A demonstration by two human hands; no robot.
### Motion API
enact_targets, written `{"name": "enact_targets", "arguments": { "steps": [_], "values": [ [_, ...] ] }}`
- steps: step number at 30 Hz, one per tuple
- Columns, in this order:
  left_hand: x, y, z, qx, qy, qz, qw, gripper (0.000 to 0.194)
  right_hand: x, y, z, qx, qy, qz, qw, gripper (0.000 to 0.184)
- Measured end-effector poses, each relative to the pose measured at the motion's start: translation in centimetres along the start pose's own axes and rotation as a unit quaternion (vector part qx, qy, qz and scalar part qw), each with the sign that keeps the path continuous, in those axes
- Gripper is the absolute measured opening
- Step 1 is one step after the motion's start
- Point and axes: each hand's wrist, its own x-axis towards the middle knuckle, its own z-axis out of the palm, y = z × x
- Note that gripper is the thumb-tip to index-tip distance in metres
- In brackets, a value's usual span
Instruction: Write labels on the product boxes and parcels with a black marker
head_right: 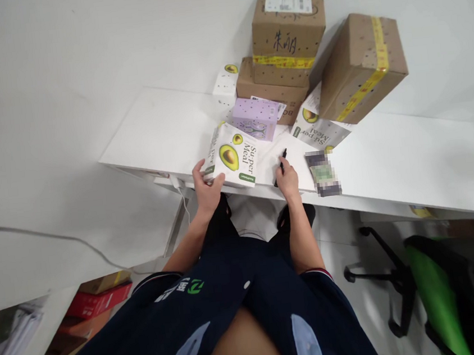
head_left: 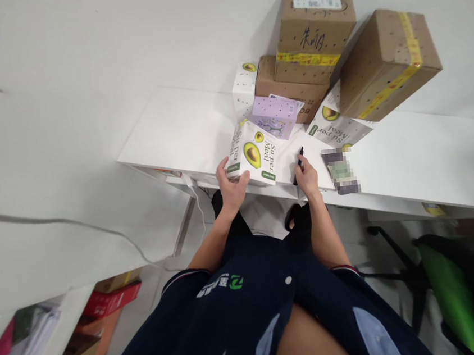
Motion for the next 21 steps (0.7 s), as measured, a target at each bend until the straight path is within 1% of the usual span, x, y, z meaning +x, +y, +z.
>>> {"name": "enact_targets", "arguments": {
  "steps": [1, 3, 4, 5, 7, 9, 12, 15, 21],
  "values": [
    [0.1, 0.6, -0.3, 0.037, 0.008, 0.058, 0.998, 0.069, 0.0, 0.3, 0.0, 0.018, 0.003, 0.005, 1.000, 0.054],
    [0.3, 1.5, -0.6, 0.115, 0.015, 0.159, 0.980, 0.072, 0.1, 0.7, 0.1, 0.053, 0.012, 0.013, 0.998, 0.051],
    [0.3, 1.8, -0.7, 0.151, 0.013, 0.194, 0.969, 0.073, 0.1, 0.9, 0.1, 0.070, 0.016, 0.015, 0.997, 0.049],
    [0.4, 2.0, -0.6, 0.178, 0.008, 0.216, 0.960, 0.073, 0.1, 1.0, 0.2, 0.087, 0.019, 0.017, 0.996, 0.048],
    [0.4, 2.0, -0.4, 0.202, -0.006, 0.227, 0.953, 0.073, 0.0, 1.0, 0.1, 0.121, 0.024, 0.020, 0.992, 0.045],
    [0.4, 1.8, -0.2, 0.205, -0.016, 0.224, 0.953, 0.073, -0.1, 0.9, 0.0, 0.155, 0.027, 0.029, 0.987, 0.043],
    [0.5, 1.5, 0.0, 0.206, -0.011, 0.230, 0.951, 0.073, -0.4, 0.5, -0.5, 0.217, 0.022, 0.057, 0.974, 0.042],
    [0.6, 1.5, 0.1, 0.210, -0.003, 0.241, 0.948, 0.074, -0.7, 0.1, -1.0, 0.275, 0.004, 0.079, 0.958, 0.045],
    [0.5, 2.0, 0.3, 0.214, -0.007, 0.227, 0.950, 0.073, -1.2, -0.2, -1.4, 0.301, -0.011, 0.066, 0.951, 0.046]
  ]
}}
